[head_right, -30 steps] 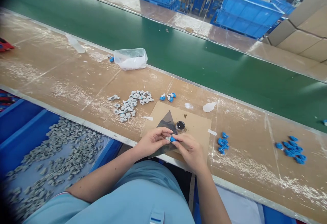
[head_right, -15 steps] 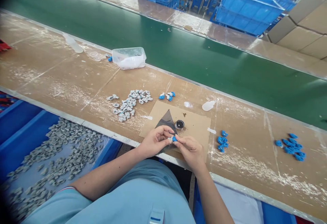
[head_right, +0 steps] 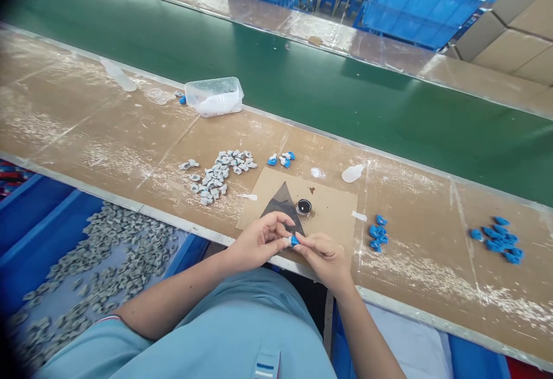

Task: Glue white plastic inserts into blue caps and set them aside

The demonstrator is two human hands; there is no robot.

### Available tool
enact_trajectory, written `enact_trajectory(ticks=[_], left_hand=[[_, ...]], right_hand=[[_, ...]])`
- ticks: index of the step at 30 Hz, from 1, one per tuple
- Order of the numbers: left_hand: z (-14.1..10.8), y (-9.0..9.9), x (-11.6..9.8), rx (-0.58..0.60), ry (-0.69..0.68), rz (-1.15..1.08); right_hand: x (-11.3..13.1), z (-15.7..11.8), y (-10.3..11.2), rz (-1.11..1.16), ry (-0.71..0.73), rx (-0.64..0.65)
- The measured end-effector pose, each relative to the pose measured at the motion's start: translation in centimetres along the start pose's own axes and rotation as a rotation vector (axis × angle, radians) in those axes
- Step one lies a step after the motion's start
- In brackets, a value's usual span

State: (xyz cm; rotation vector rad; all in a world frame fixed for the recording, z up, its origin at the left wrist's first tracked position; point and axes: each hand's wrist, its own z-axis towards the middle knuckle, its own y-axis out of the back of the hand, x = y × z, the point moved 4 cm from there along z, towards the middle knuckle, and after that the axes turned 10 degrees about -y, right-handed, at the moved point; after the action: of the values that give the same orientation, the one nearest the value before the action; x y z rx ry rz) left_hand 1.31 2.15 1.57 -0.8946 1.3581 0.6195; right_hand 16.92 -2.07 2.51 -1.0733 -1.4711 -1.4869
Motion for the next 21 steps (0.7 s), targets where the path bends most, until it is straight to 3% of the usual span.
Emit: enact_trajectory(ticks=[7, 14, 16, 18, 21], left_hand=[[-0.6, -0.5, 0.3, -0.023, -0.012, 0.049], [0.7, -0.1, 0.9, 0.003, -0.007, -0.055], [1.6, 1.3, 0.8, -0.043, -0.038, -0.004], [2.9, 3.5, 0.4, -0.15, -0.085, 0.104], [5.2, 6.8, -0.6, -0.321, -0.142, 0.356]], right_hand=[[-0.5, -0.7, 0.0, -0.02, 0.042, -0.007], [0.3, 0.1, 0.9, -0.145, 0.103, -0.005], [0.2, 0.5, 3.1, -0.271, 0.107, -0.118], [-0.6, 0.6, 6.7, -0.438, 0.052, -0.364], [-3.3, 0.8, 12.4, -0.717, -0.191, -0.605]])
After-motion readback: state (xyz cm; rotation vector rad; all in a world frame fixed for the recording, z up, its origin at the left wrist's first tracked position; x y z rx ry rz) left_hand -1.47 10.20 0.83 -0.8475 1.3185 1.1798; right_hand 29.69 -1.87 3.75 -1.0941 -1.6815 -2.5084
